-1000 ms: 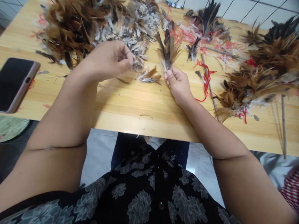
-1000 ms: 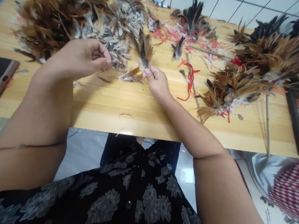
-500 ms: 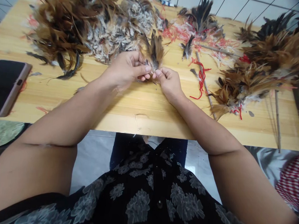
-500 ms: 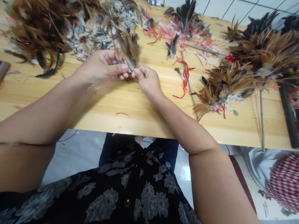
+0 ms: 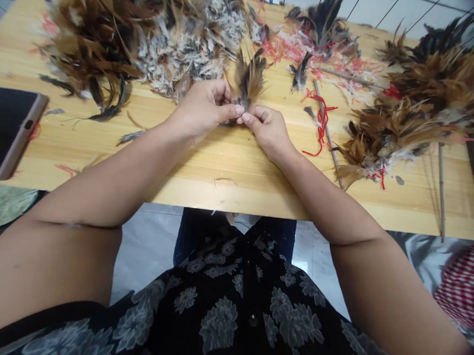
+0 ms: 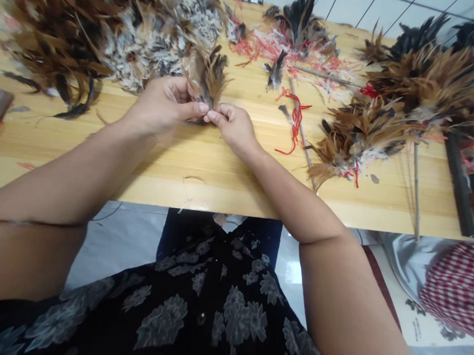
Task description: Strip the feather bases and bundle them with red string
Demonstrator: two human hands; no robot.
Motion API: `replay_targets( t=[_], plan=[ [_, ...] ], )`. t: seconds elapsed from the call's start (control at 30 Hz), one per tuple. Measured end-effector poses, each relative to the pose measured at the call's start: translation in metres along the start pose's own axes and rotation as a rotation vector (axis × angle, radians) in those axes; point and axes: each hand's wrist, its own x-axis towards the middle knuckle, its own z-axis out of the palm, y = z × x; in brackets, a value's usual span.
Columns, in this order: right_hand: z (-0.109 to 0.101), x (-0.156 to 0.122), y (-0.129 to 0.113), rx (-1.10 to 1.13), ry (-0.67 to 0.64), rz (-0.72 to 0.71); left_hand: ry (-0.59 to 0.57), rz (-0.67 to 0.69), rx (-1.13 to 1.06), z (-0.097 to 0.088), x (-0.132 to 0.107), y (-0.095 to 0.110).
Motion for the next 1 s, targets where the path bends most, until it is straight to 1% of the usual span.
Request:
replay_targets(
  t=[0.07, 0.13, 0.17, 0.23, 0.3, 0.33, 0.4, 0.5, 0.57, 0.63, 0.77, 0.83, 0.9, 1.0],
  plan=[
    [0.0, 0.001, 0.003, -0.03, -0.006, -0.006, 0.005, -0.013, 0.0, 0.002, 0.0, 0.003],
    [-0.001, 0.0, 0.006, -0.051, 0.002, -0.012, 0.045, -0.024, 0.023, 0.004, 0.0, 0.008],
    [-0.002, 0.0, 0.007, -0.056, 0.011, -0.018, 0.082, -0.023, 0.053, 0.003, -0.001, 0.012],
    [-0.003, -0.001, 0.008, -0.057, 0.035, -0.044, 0.198, 0.015, 0.148, -0.003, -0.003, 0.021],
    [-0.006, -0.002, 0.01, -0.058, 0.052, -0.075, 0.311, 0.062, 0.293, -0.014, -0.008, 0.033],
    [-0.007, -0.002, 0.011, -0.06, 0.057, -0.088, 0.341, 0.069, 0.378, -0.021, -0.012, 0.04],
    [-0.01, -0.002, 0.013, -0.064, 0.058, -0.104, 0.32, 0.02, 0.545, -0.034, -0.02, 0.051],
    [-0.014, 0.0, 0.017, -0.074, 0.048, -0.117, 0.191, -0.087, 0.718, -0.045, -0.027, 0.061],
    [-0.015, 0.0, 0.018, -0.086, 0.039, -0.124, 0.101, -0.132, 0.808, -0.046, -0.027, 0.061],
    [-0.015, 0.0, 0.019, -0.098, 0.036, -0.128, 0.046, -0.174, 0.867, -0.043, -0.022, 0.054],
    [-0.015, -0.001, 0.019, -0.121, 0.038, -0.124, 0.037, -0.247, 0.769, -0.039, -0.012, 0.036],
    [-0.015, -0.002, 0.017, -0.133, 0.036, -0.118, 0.049, -0.272, 0.758, -0.038, -0.011, 0.034],
    [-0.015, -0.003, 0.016, -0.143, 0.033, -0.109, 0.074, -0.285, 0.811, -0.037, -0.013, 0.038],
    [-0.014, -0.005, 0.013, -0.152, 0.042, -0.095, 0.116, -0.263, 0.869, -0.034, -0.02, 0.052]
  ],
)
